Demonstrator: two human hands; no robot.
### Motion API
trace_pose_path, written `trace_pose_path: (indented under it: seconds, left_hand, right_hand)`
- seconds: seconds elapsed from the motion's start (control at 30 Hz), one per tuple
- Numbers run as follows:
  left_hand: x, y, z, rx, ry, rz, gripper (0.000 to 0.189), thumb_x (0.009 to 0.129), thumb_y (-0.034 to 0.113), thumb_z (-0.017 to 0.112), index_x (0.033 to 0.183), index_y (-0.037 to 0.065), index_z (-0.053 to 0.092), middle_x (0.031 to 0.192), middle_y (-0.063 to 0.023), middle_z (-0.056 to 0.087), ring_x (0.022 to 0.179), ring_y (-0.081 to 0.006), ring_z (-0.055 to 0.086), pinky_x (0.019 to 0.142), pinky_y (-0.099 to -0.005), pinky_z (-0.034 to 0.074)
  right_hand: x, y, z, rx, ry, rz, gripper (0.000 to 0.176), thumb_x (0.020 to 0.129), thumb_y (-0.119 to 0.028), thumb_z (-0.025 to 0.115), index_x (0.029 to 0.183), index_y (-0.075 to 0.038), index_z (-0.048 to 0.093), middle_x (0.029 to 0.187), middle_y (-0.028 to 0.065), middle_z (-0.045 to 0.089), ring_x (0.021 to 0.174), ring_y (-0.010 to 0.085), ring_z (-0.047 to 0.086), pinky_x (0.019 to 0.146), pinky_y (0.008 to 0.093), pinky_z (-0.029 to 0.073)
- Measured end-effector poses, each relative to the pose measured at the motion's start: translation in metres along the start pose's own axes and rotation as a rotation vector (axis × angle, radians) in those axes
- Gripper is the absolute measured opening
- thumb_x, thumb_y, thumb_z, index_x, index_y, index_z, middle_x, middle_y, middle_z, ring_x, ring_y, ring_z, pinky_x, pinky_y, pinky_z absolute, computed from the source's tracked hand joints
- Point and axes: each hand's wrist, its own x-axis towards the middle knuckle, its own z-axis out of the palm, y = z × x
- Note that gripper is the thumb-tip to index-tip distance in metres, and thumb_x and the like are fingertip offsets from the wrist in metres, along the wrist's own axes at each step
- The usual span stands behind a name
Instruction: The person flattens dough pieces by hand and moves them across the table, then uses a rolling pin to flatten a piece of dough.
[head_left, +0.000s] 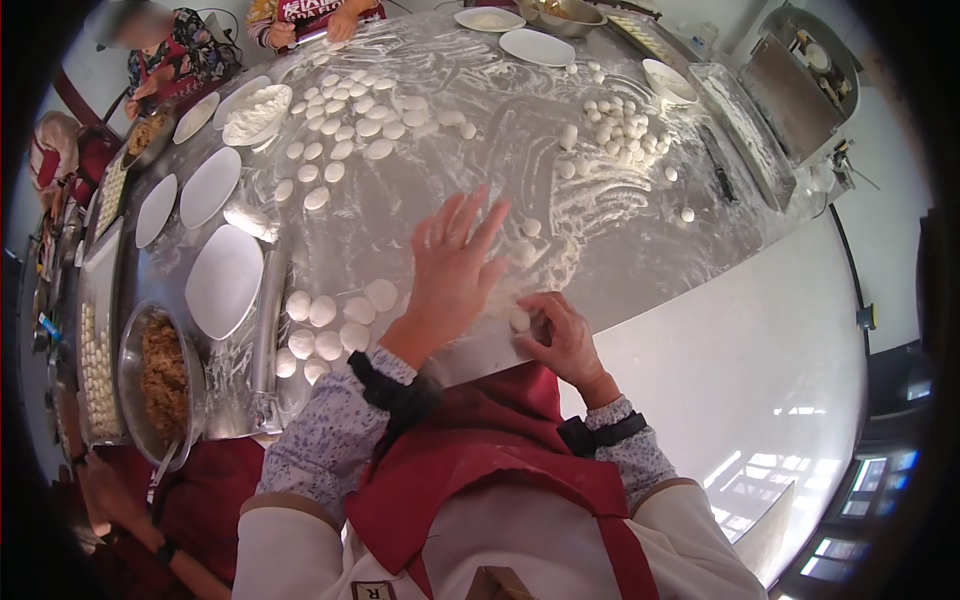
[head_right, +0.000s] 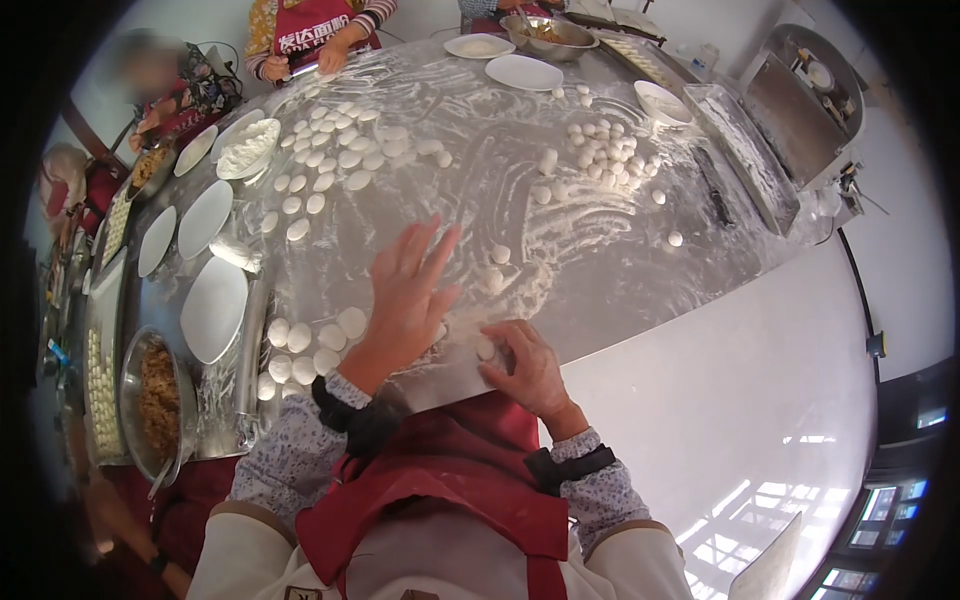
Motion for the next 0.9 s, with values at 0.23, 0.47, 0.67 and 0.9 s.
trace_pose_path:
  seconds: [0.23,0.47,0.67,0.9]
  left_hand:
    - [-0.007,-0.011,0.072,0.152,-0.148,0.012,0.062,0.094,0.038,0.058,0.152,0.029,0.036,0.159,-0.0091,0.031,0.147,-0.0366,0.024,0.113,-0.0666,0.013]
    - [-0.014,-0.021,0.058,0.239,-0.149,-0.036,0.057,0.093,0.037,0.06,0.147,0.028,0.045,0.156,-0.0091,0.035,0.146,-0.0356,0.026,0.112,-0.0677,0.015]
    - [-0.027,-0.059,0.023,0.29,-0.073,-0.125,0.058,0.092,0.032,0.06,0.147,0.026,0.045,0.154,-0.011,0.038,0.142,-0.0394,0.03,0.111,-0.0671,0.016]
    - [-0.011,-0.004,0.012,0.124,0.071,-0.056,0.063,0.093,0.028,0.058,0.152,0.027,0.037,0.157,-0.0133,0.032,0.144,-0.0389,0.027,0.111,-0.0662,0.016]
  right_hand:
    - [0.001,0.008,0.003,-0.051,0.009,-0.02,0.041,0.076,-0.006,0.073,0.115,-0.006,0.062,0.109,0.0119,0.062,0.09,0.0287,0.064,0.075,0.0369,0.053]
    - [0.003,0.002,0.012,0.032,0.024,0.022,0.033,0.078,-0.007,0.073,0.109,-0.005,0.062,0.093,0.01,0.061,0.073,0.021,0.062,0.066,0.0332,0.051]
    - [0.018,-0.017,0.061,0.052,0.064,-0.025,0.029,0.077,-0.009,0.075,0.103,-0.005,0.061,0.09,0.0099,0.06,0.069,0.0215,0.061,0.062,0.0334,0.051]
    - [0.029,-0.007,0.058,-0.006,0.123,0.015,0.023,0.08,-0.009,0.07,0.101,-0.005,0.06,0.091,0.0122,0.061,0.074,0.0282,0.062,0.066,0.0381,0.051]
